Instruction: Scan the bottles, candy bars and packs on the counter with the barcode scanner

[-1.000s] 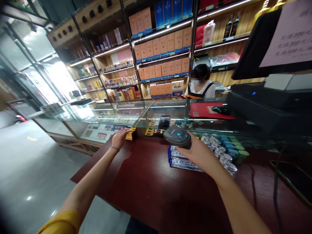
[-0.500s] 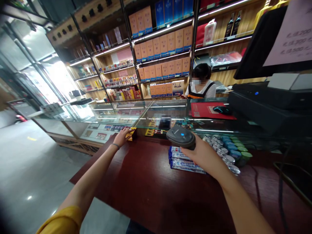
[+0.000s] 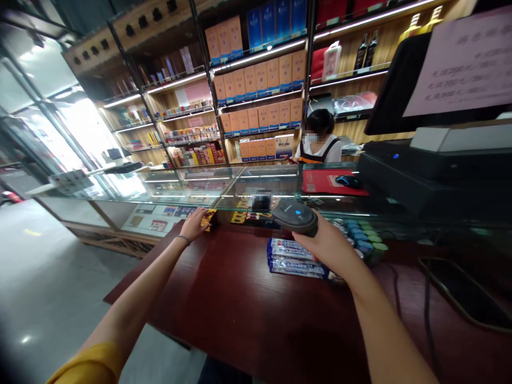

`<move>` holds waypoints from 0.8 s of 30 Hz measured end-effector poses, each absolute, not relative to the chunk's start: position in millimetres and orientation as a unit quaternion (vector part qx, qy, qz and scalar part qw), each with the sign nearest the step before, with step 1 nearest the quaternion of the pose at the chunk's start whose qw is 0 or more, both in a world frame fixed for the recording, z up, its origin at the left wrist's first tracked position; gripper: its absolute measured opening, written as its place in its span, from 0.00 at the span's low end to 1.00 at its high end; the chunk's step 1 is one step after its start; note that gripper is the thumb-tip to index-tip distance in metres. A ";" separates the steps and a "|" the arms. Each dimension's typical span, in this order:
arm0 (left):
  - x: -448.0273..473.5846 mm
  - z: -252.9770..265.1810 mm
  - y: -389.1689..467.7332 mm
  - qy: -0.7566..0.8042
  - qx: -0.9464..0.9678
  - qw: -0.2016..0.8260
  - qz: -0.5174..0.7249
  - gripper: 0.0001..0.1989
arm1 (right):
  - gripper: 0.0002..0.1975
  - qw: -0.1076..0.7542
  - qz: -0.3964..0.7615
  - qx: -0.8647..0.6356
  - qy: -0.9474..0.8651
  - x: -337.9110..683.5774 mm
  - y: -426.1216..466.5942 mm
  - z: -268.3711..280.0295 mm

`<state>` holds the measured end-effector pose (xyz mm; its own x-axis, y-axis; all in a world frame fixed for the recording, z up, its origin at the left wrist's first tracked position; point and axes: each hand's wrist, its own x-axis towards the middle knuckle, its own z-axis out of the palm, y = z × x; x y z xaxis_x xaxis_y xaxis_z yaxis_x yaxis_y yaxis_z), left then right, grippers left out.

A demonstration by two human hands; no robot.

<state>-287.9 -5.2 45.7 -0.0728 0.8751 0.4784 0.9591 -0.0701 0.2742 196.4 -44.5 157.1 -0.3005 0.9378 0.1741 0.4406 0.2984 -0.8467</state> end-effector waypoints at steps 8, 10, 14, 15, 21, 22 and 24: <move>-197.2 42.2 0.8 -0.593 -0.703 0.064 -0.386 0.20 | 0.21 0.369 0.352 -0.506 -0.696 237.7 -44.1 168.6; -158.8 42.3 5.1 -0.562 -0.707 0.013 -0.429 0.17 | 0.20 0.376 0.363 -0.517 -0.678 248.0 -43.6 169.4; -76.3 37.6 15.0 -0.462 -0.673 -0.197 -0.543 0.18 | 0.14 0.394 0.378 -0.522 -0.655 267.9 -43.6 170.4; -56.8 34.9 17.9 -0.436 -0.646 -0.258 -0.571 0.19 | 0.13 0.399 0.380 -0.520 -0.653 272.8 -43.7 170.3; 32.5 10.9 44.1 -0.350 -0.683 -0.297 -0.569 0.17 | 0.13 0.436 0.372 -0.517 -0.636 296.0 -47.2 172.7; 42.4 7.1 49.3 -0.357 -0.687 -0.286 -0.565 0.16 | 0.12 0.439 0.372 -0.517 -0.633 298.4 -48.3 173.8; 57.6 0.8 58.7 -0.394 -0.710 -0.250 -0.528 0.15 | 0.12 0.445 0.372 -0.516 -0.630 302.0 -50.5 175.9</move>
<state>57.6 58.7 0.8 0.1334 0.8224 0.5530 0.2954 -0.5656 0.7699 302.0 -50.5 175.9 -0.0712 0.9818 0.1760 0.3194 0.1896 -0.9285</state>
